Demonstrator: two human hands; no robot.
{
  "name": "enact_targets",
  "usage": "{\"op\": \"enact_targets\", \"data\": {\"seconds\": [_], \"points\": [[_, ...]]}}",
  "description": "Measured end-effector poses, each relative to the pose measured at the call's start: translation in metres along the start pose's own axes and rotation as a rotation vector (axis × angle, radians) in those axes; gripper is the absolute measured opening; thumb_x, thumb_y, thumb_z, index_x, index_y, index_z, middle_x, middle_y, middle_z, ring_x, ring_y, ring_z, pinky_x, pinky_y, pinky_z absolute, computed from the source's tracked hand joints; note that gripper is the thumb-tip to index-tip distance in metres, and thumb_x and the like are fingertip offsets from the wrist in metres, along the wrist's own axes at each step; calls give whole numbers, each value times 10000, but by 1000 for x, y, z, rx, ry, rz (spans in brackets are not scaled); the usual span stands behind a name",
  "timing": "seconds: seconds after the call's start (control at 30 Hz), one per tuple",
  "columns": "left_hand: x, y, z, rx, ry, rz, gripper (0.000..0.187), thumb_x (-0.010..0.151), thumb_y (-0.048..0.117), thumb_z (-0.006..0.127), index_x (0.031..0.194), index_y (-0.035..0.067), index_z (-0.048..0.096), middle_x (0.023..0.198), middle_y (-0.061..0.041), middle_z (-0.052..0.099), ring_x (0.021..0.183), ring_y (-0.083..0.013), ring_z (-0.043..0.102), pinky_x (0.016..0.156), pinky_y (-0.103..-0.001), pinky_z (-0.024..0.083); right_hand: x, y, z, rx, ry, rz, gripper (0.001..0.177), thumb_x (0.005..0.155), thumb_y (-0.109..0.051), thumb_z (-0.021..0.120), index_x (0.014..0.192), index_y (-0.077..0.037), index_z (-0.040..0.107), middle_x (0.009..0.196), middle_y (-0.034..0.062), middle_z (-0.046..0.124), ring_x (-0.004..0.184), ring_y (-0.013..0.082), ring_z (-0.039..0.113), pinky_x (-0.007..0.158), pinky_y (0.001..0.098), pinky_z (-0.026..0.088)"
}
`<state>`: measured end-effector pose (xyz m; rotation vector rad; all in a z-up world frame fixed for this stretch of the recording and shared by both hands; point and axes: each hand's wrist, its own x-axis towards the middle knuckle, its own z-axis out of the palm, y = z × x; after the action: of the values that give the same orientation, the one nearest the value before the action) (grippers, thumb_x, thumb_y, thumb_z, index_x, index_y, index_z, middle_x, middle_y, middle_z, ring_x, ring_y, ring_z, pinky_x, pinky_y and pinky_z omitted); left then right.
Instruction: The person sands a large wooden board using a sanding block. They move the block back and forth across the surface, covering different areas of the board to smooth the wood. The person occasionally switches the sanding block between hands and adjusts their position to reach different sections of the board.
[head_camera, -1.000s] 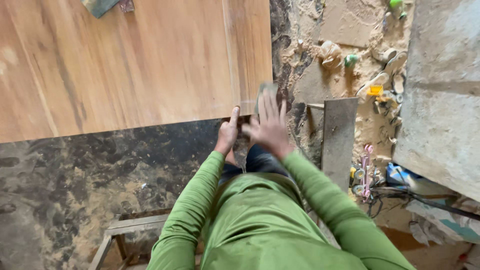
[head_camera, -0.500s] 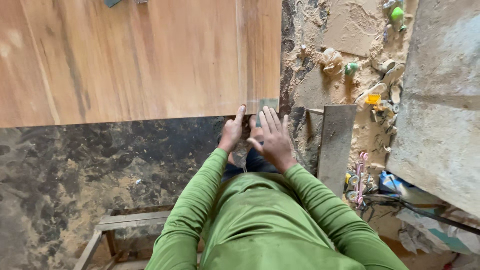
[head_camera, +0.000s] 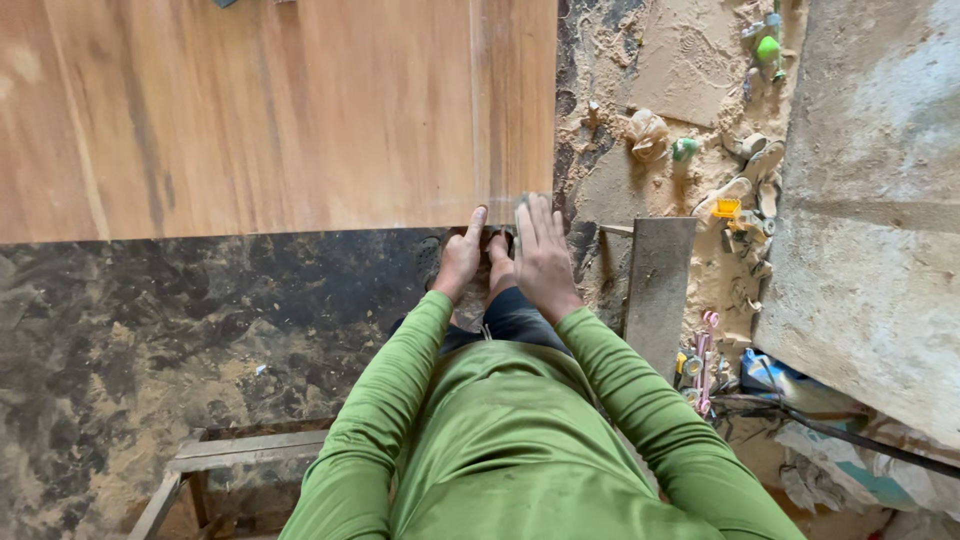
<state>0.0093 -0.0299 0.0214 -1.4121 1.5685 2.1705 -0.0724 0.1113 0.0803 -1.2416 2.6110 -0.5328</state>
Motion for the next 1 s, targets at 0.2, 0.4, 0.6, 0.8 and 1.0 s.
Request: {"op": "enact_targets", "data": {"seconds": [0.2, 0.4, 0.6, 0.8, 1.0], "points": [[4, -5, -1, 24, 16, 13, 702, 962, 622, 530, 1060, -37, 752, 926, -150, 780, 830, -218, 690, 785, -365, 541, 9, -5, 7, -46, 0, 32, 594, 1013, -173, 555, 1517, 114, 423, 1638, 283, 352, 1560, 404, 266, 1260, 586, 159], [20, -19, 3, 211, 43, -98, 839, 975, 695, 486, 951, -93, 773, 831, -236, 747, 787, -277, 696, 770, -409, 535, 0, -11, 9, -45, -29, 15, 602, 1002, -192, 542, 1513, 107, 432, 1647, 277, 335, 1570, 416, 255, 1273, 582, 146], [12, -11, -1, 170, 33, -63, 817, 940, 702, 492, 974, -67, 767, 882, -245, 774, 836, -292, 738, 789, -413, 551, 1, -17, 12, -59, -16, 34, 571, 1034, -199, 555, 1497, 117, 447, 1627, 284, 351, 1551, 434, 247, 1256, 584, 142], [10, -15, -3, 85, 15, -14, 779, 927, 685, 527, 1012, -54, 759, 933, -199, 783, 886, -253, 740, 830, -378, 552, 18, -13, 9, -45, -20, 10, 552, 1030, -160, 552, 1486, 136, 454, 1629, 309, 358, 1569, 457, 244, 1308, 538, 166], [12, -13, -1, 87, -7, -18, 779, 929, 677, 502, 977, -50, 776, 919, -234, 788, 886, -309, 741, 825, -401, 550, 10, -20, 6, -11, -46, -4, 572, 1003, -165, 568, 1480, 133, 460, 1600, 314, 374, 1543, 460, 259, 1283, 544, 173]]}}
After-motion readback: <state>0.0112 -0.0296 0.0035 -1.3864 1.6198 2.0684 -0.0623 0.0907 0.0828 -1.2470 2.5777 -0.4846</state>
